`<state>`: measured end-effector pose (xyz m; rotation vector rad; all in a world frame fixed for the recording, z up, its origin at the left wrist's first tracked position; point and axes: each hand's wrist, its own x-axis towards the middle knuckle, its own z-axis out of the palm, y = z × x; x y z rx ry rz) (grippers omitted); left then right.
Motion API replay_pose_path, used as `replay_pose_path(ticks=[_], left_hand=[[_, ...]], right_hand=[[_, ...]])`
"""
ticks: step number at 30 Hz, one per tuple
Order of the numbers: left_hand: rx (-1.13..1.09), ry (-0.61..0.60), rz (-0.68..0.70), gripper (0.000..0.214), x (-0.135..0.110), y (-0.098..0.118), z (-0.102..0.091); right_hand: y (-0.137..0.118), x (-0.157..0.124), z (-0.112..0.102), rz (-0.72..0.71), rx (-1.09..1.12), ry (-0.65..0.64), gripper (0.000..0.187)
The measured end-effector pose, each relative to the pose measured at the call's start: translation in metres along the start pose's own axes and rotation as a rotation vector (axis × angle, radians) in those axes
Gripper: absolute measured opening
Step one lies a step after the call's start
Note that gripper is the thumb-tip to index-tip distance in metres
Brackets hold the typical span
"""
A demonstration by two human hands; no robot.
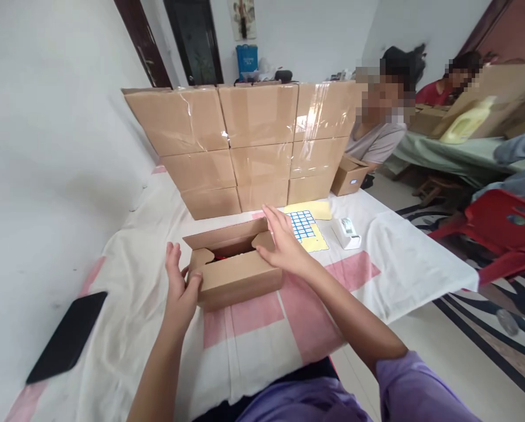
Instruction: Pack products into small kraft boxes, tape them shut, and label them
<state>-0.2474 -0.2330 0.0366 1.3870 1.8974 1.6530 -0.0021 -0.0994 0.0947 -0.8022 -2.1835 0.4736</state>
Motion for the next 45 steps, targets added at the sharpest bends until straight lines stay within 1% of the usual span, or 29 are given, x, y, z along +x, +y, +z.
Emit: replay_pose_path(ticks=[1, 3, 5, 6, 7, 9, 11, 13, 15, 17, 18, 19, 20, 21, 23, 24, 25, 26, 27, 29, 31, 33, 38, 40, 41, 42, 43, 44, 45], left_hand=[[-0.007, -0.043, -0.008, 0.083, 0.004, -0.001, 0.0], [0.012, -0.087, 0.011, 0.079, 0.01, -0.003, -0.001], [0.111, -0.099, 0.094, 0.067, 0.012, -0.004, -0.003], [0.176, -0.103, 0.154, 0.059, 0.012, -0.003, -0.004], [0.251, -0.106, 0.216, 0.052, 0.011, -0.001, -0.005], [0.432, -0.124, 0.328, 0.046, 0.006, 0.007, -0.006], [0.643, -0.164, 0.415, 0.044, 0.0, 0.02, -0.003], [0.843, -0.206, 0.507, 0.045, -0.006, 0.035, 0.002], [0.966, -0.222, 0.59, 0.059, -0.011, 0.045, 0.009], [1.032, -0.22, 0.622, 0.067, -0.015, 0.05, 0.015], [1.049, -0.216, 0.621, 0.068, -0.017, 0.05, 0.017], [1.06, -0.214, 0.619, 0.067, -0.019, 0.049, 0.019], [1.067, -0.214, 0.616, 0.066, -0.02, 0.047, 0.02], [1.072, -0.213, 0.615, 0.065, -0.021, 0.045, 0.021], [1.077, -0.21, 0.621, 0.063, -0.023, 0.043, 0.022], [1.078, -0.211, 0.625, 0.062, -0.024, 0.043, 0.023], [1.079, -0.212, 0.624, 0.062, -0.024, 0.043, 0.023], [1.08, -0.214, 0.621, 0.062, -0.024, 0.045, 0.024], [1.082, -0.216, 0.616, 0.061, -0.024, 0.047, 0.025], [1.087, -0.216, 0.603, 0.061, -0.024, 0.051, 0.027], [1.088, -0.212, 0.595, 0.06, -0.025, 0.054, 0.029], [1.081, -0.205, 0.592, 0.059, -0.026, 0.055, 0.031], [1.059, -0.214, 0.546, 0.059, -0.027, 0.052, 0.029], [1.055, -0.226, 0.523, 0.058, -0.026, 0.054, 0.028], [1.044, -0.207, 0.526, 0.059, -0.027, 0.058, 0.03], [1.012, -0.154, 0.554, 0.06, -0.029, 0.062, 0.035], [0.945, -0.068, 0.622, 0.061, -0.032, 0.069, 0.043], [0.832, 0.033, 0.732, 0.064, -0.037, 0.076, 0.056], [0.677, 0.13, 0.863, 0.067, -0.044, 0.085, 0.073]], right_hand=[[0.002, 0.008, -0.001, -0.021, -0.004, -0.031, 0.076], [0.005, 0.017, -0.005, -0.046, 0.022, -0.097, 0.055], [0.006, 0.017, -0.01, -0.088, 0.039, -0.177, 0.031], [0.005, 0.014, -0.013, -0.117, 0.037, -0.221, 0.026], [0.005, 0.01, -0.016, -0.145, 0.027, -0.266, 0.025], [0.003, -0.001, -0.023, -0.176, -0.01, -0.327, 0.034], [0.001, -0.01, -0.026, -0.173, -0.054, -0.336, 0.044], [0.0, -0.017, -0.023, -0.159, -0.077, -0.327, 0.048], [0.0, -0.021, -0.015, -0.138, -0.054, -0.299, 0.047], [0.006, -0.023, -0.005, -0.135, 0.022, -0.247, 0.044], [0.013, -0.024, -0.002, -0.129, 0.067, -0.193, 0.042], [0.023, -0.026, 0.0, -0.108, 0.102, -0.109, 0.04], [0.035, -0.027, -0.001, -0.062, 0.119, 0.0, 0.039], [0.051, -0.029, -0.005, 0.017, 0.111, 0.132, 0.038], [0.087, -0.036, -0.025, 0.27, 0.035, 0.413, 0.039], [0.106, -0.041, -0.04, 0.421, -0.016, 0.522, 0.04], [0.124, -0.046, -0.056, 0.583, -0.058, 0.599, 0.041], [0.141, -0.052, -0.074, 0.739, -0.075, 0.616, 0.043], [0.156, -0.057, -0.091, 0.824, -0.071, 0.604, 0.043], [0.177, -0.067, -0.12, 0.946, -0.058, 0.537, 0.034], [0.189, -0.074, -0.138, 1.028, -0.047, 0.449, 0.022], [0.195, -0.076, -0.146, 1.108, -0.03, 0.356, 0.018], [0.205, -0.07, -0.153, 1.277, 0.073, 0.145, 0.011], [0.208, -0.065, -0.156, 1.322, 0.113, 0.089, 0.014], [0.209, -0.063, -0.157, 1.34, 0.137, 0.067, 0.018], [0.209, -0.061, -0.157, 1.354, 0.161, 0.048, 0.021], [0.208, -0.059, -0.158, 1.366, 0.185, 0.033, 0.024], [0.206, -0.057, -0.159, 1.376, 0.207, 0.021, 0.027], [0.204, -0.056, -0.159, 1.385, 0.224, 0.013, 0.028]])
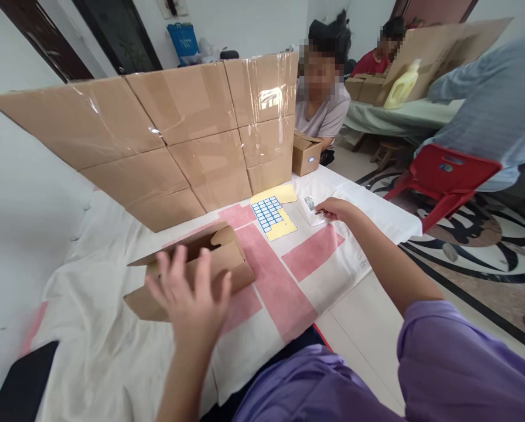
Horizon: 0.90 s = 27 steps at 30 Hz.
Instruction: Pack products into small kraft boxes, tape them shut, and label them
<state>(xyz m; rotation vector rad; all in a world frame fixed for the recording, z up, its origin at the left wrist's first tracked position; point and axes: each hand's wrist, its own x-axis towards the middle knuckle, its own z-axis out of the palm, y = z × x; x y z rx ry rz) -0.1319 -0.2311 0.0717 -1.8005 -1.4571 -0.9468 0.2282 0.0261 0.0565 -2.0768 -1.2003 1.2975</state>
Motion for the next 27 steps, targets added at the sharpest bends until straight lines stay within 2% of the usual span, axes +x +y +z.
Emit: replay_pose_path(ticks=[1, 2, 3, 4, 6, 7, 9, 11, 13, 16, 19, 27], left_hand=[[-0.136, 0.184, 0.095, 0.069, 0.005, 0.023, 0.011], [-0.305, 0.271, 0.204, 0.068, 0.011, 0.048, 0.025], [-0.454, 0.256, 0.241, 0.063, 0.018, 0.075, 0.044], [-0.574, 0.179, 0.228, 0.059, 0.025, 0.1, 0.067], [-0.704, -0.156, 0.141, 0.066, 0.041, 0.141, 0.121], [-0.729, -0.335, 0.015, 0.075, 0.05, 0.155, 0.151], [-0.755, -0.669, -0.255, 0.109, 0.066, 0.168, 0.205], [-0.779, -0.758, -0.307, 0.126, 0.077, 0.168, 0.247], [-0.831, -0.764, -0.257, 0.13, 0.083, 0.163, 0.273], [-0.908, -0.737, -0.183, 0.126, 0.083, 0.16, 0.286], [-0.935, -0.711, -0.175, 0.122, 0.08, 0.162, 0.287], [-0.91, -0.68, -0.184, 0.112, 0.078, 0.163, 0.288]], right_hand=[[-0.002, -0.002, 0.0, 0.008, 0.005, -0.01, 0.028], [-0.003, -0.004, 0.001, 0.016, 0.009, -0.018, 0.028], [-0.005, -0.005, 0.001, 0.024, 0.009, -0.026, 0.027], [-0.007, -0.007, 0.001, 0.032, 0.007, -0.035, 0.026], [-0.01, -0.008, 0.002, 0.048, -0.001, -0.05, 0.023], [-0.011, -0.009, 0.003, 0.055, -0.005, -0.054, 0.02], [-0.012, -0.01, 0.004, 0.068, -0.01, -0.055, 0.011], [-0.012, -0.011, 0.004, 0.073, -0.009, -0.058, 0.023], [-0.011, -0.012, 0.004, 0.057, 0.003, -0.059, 0.028], [-0.007, -0.013, 0.0, -0.006, 0.04, -0.056, 0.014], [0.001, -0.014, -0.002, -0.067, 0.079, -0.042, 0.02], [0.041, -0.032, 0.014, -0.164, 0.143, 0.059, 0.013]])
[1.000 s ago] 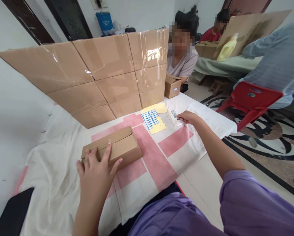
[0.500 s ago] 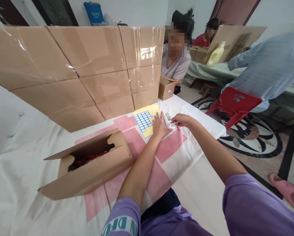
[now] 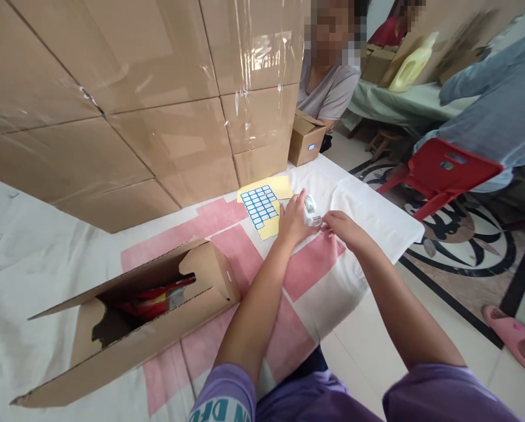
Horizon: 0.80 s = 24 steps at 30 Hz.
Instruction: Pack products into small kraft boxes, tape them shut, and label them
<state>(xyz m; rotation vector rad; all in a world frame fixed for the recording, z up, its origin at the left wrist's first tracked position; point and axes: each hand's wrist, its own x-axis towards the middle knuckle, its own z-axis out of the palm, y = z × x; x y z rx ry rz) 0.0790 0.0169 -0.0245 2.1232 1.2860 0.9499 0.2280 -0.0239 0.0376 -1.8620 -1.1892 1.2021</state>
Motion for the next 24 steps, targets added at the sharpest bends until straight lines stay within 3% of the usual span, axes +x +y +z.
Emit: replay_pose_path(ticks=[8, 17, 24], left_hand=[[0.008, 0.032, 0.012, 0.113, -0.002, 0.001, 0.0], [0.004, 0.027, -0.011, 0.105, -0.002, 0.001, 0.0], [0.03, 0.007, 0.027, 0.106, -0.005, 0.007, -0.012]], right_hand=[[0.03, -0.007, 0.009, -0.021, -0.099, 0.081, 0.019], [0.032, 0.0, 0.023, -0.091, -0.259, 0.154, 0.028], [0.042, -0.034, 0.013, -0.118, -0.159, 0.234, 0.02]])
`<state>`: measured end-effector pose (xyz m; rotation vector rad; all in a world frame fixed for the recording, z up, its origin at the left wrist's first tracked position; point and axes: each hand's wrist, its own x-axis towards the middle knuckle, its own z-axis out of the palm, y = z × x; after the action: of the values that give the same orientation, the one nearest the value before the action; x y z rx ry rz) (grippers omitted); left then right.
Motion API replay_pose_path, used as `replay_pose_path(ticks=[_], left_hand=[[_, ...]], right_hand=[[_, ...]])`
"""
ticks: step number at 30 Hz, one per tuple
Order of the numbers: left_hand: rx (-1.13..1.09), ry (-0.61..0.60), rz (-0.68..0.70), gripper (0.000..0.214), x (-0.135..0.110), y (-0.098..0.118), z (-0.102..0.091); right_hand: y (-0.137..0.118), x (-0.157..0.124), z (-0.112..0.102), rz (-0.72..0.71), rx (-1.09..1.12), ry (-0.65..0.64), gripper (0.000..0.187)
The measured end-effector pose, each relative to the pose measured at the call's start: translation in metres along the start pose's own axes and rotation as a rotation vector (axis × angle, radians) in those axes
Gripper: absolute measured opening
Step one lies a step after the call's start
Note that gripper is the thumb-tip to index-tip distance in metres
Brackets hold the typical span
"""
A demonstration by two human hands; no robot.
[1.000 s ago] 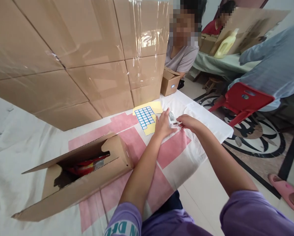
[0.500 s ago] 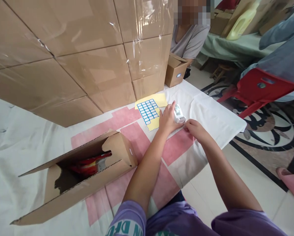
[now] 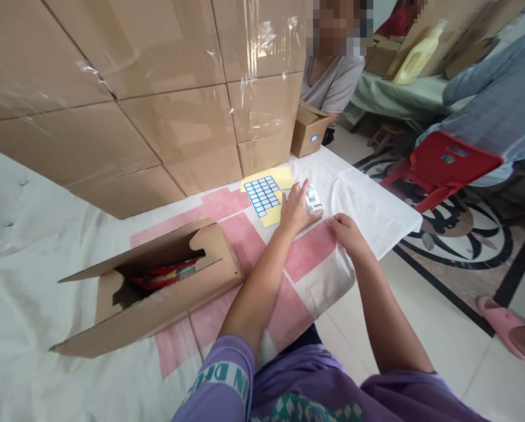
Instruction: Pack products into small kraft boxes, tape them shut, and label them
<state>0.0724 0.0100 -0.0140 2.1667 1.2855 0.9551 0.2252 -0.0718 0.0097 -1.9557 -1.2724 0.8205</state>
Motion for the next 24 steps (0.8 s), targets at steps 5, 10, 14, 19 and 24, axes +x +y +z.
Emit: replay_pose_path(ticks=[5, 10, 14, 19, 24], left_hand=[[-0.298, 0.125, 0.035, 0.06, -0.025, 0.035, -0.038], [-0.466, 0.096, 0.001, 0.023, -0.105, 0.08, -0.085], [-0.444, 0.301, -0.065, 0.016, -0.179, 0.082, -0.116], [-0.328, 0.554, -0.153, 0.016, -0.243, 0.071, -0.143], [-0.215, 0.728, -0.192, 0.016, -0.276, 0.071, -0.155]], right_hand=[[-0.012, -0.049, -0.019, -0.113, 0.124, 0.027, 0.021], [-0.049, -0.104, -0.012, -0.472, 0.174, -0.056, 0.021], [-0.075, -0.147, 0.015, -0.736, 0.185, -0.241, 0.016], [-0.09, -0.186, 0.054, -0.806, 0.206, -0.545, 0.015], [-0.101, -0.204, 0.08, -0.753, 0.208, -0.66, 0.016]])
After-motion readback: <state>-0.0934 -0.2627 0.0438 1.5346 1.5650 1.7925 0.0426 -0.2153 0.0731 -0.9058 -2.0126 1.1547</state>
